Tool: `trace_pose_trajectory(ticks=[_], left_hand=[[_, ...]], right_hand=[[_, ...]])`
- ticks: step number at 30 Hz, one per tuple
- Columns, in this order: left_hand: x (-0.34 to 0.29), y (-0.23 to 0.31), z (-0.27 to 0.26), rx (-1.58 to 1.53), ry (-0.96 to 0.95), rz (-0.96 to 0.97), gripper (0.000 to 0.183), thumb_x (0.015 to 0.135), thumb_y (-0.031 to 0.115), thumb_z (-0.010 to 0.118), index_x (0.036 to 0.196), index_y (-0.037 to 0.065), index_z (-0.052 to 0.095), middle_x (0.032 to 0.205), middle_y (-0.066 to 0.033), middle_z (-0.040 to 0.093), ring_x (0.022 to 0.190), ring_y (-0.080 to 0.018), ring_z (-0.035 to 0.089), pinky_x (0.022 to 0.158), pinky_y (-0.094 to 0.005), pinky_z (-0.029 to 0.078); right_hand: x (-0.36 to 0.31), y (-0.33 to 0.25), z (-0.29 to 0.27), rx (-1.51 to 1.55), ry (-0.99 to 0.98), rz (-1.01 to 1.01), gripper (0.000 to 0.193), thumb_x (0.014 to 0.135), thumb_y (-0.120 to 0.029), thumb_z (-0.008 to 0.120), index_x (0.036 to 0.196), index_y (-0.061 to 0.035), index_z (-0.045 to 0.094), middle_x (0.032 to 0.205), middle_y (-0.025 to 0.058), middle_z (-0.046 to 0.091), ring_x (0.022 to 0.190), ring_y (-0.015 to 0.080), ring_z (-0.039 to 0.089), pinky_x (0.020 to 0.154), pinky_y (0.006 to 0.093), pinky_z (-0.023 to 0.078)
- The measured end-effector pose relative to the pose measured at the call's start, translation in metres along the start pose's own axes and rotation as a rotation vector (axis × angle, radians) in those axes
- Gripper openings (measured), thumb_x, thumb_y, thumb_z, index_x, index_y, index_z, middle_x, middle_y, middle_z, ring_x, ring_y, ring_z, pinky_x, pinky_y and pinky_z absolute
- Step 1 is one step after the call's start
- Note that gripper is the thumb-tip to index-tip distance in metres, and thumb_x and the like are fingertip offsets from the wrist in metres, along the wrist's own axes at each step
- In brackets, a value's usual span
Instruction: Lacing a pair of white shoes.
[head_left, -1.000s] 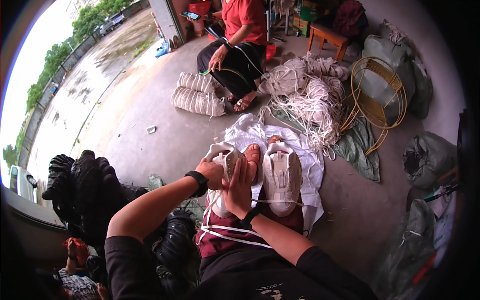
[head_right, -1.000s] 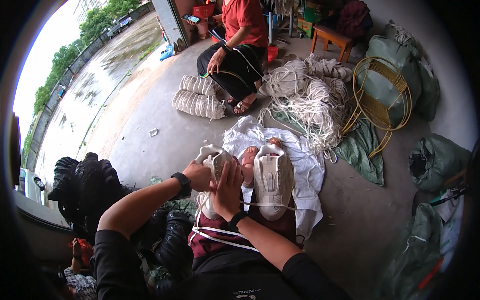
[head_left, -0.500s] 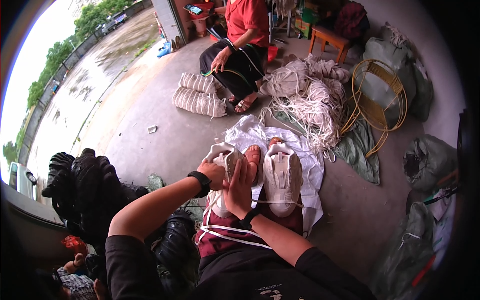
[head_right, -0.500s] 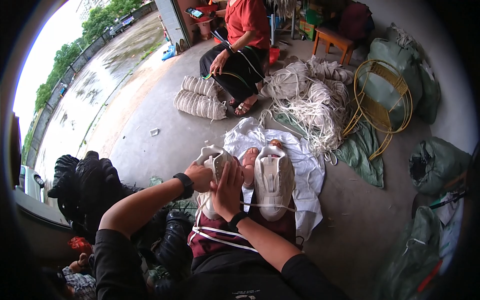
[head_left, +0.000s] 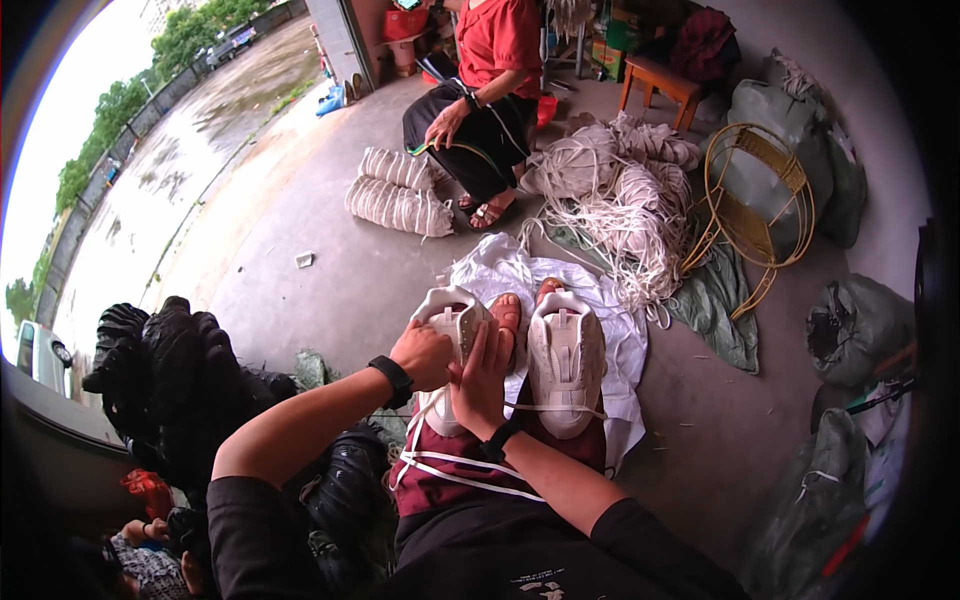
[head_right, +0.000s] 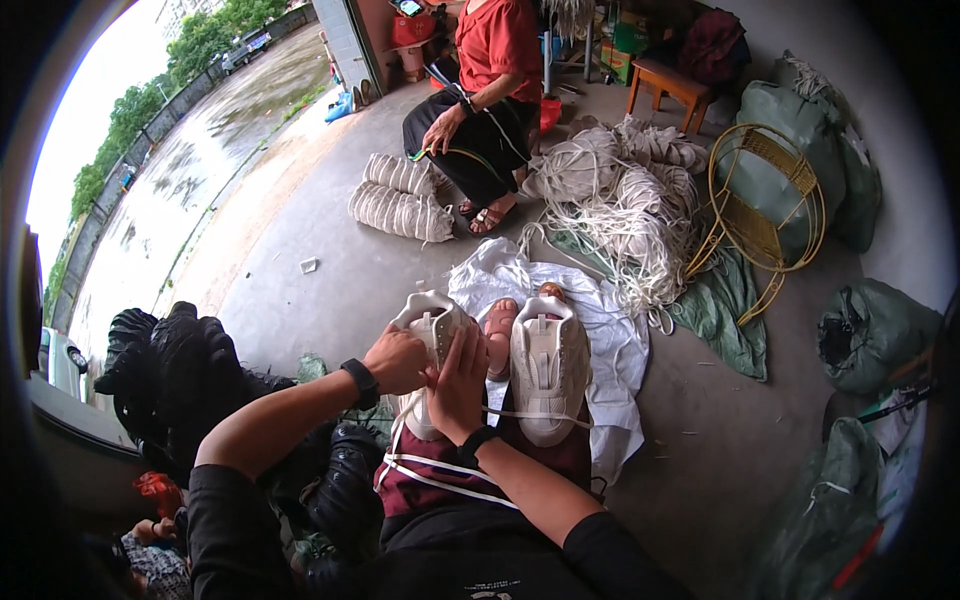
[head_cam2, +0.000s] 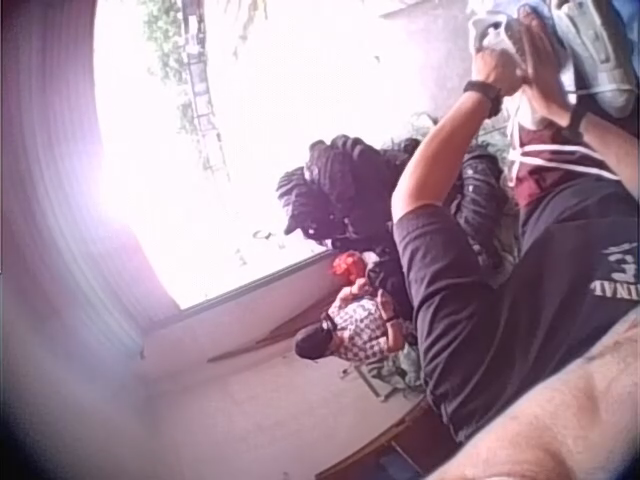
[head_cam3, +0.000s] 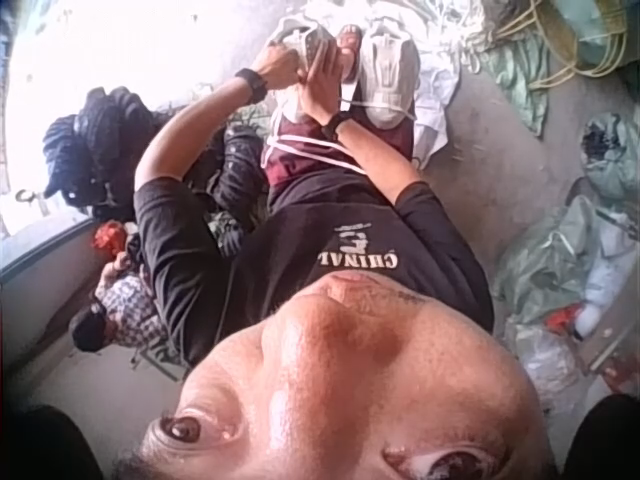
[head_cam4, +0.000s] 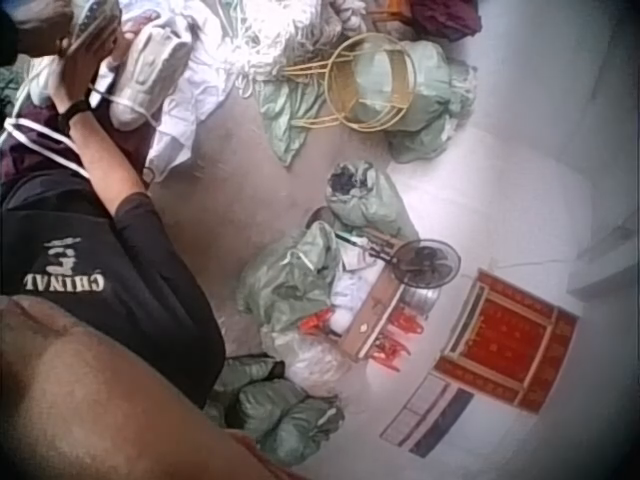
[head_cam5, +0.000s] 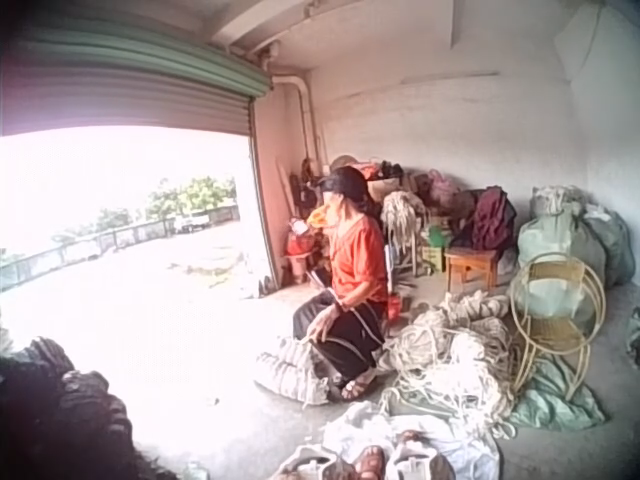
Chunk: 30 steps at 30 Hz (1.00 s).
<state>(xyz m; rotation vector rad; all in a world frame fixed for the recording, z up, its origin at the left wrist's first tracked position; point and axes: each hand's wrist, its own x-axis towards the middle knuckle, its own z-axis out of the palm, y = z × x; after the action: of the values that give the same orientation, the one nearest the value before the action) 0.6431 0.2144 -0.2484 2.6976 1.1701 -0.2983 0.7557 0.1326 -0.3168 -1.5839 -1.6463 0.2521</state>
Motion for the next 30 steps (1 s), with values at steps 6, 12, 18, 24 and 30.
trace_pose_trajectory(ticks=[6, 12, 18, 24, 30], left_hand=[[0.0, -0.012, -0.015, -0.257, 0.108, -0.11, 0.021, 0.068, 0.026, 0.066, 0.071, 0.006, 0.072, 0.072, -0.013, 0.067, 0.073, -0.0283, 0.064, 0.076, -0.0364, 0.048], [-0.002, -0.032, -0.02, -0.975, 0.242, -0.167, 0.02, 0.082, 0.018, 0.067, 0.085, -0.001, 0.071, 0.067, -0.0048, 0.065, 0.066, -0.0069, 0.056, 0.063, -0.0276, 0.047], [-0.012, -0.034, -0.012, -1.012, 0.356, -0.088, 0.021, 0.083, 0.019, 0.067, 0.09, -0.001, 0.071, 0.074, -0.0062, 0.067, 0.069, -0.0098, 0.058, 0.067, -0.0286, 0.048], [-0.014, -0.046, 0.003, -1.057, 0.392, 0.015, 0.021, 0.084, 0.019, 0.067, 0.091, -0.001, 0.071, 0.089, -0.0093, 0.068, 0.083, -0.0135, 0.061, 0.075, -0.0287, 0.048], [-0.007, -0.08, 0.025, -1.049, 0.431, 0.156, 0.02, 0.085, 0.017, 0.066, 0.093, -0.001, 0.07, 0.094, -0.0109, 0.067, 0.09, -0.0183, 0.062, 0.084, -0.0318, 0.048]], right_hand=[[-0.002, -0.001, 0.009, -0.042, -0.014, -0.024, 0.074, 0.087, -0.016, 0.056, 0.141, 0.0141, 0.015, 0.144, 0.0364, 0.02, 0.134, 0.054, 0.018, 0.111, 0.0549, 0.019], [0.002, -0.005, 0.015, -0.009, 0.045, -0.014, 0.072, 0.088, -0.017, 0.055, 0.142, 0.0136, 0.016, 0.143, 0.0372, 0.022, 0.132, 0.0531, 0.022, 0.111, 0.0545, 0.02], [0.004, -0.008, 0.02, -0.008, 0.023, -0.017, 0.074, 0.089, -0.018, 0.055, 0.142, 0.0137, 0.014, 0.144, 0.0369, 0.02, 0.134, 0.0519, 0.022, 0.111, 0.0541, 0.02], [0.004, -0.012, 0.02, 0.14, 0.028, -0.063, 0.07, 0.089, -0.027, 0.058, 0.143, 0.0033, 0.024, 0.145, 0.0342, 0.021, 0.137, 0.0501, 0.015, 0.112, 0.0555, 0.015], [0.016, -0.009, 0.049, 0.382, 0.003, -0.054, 0.056, 0.092, -0.041, 0.058, 0.127, 0.0007, 0.047, 0.146, 0.0274, 0.026, 0.14, 0.0434, 0.018, 0.113, 0.0507, 0.016]])
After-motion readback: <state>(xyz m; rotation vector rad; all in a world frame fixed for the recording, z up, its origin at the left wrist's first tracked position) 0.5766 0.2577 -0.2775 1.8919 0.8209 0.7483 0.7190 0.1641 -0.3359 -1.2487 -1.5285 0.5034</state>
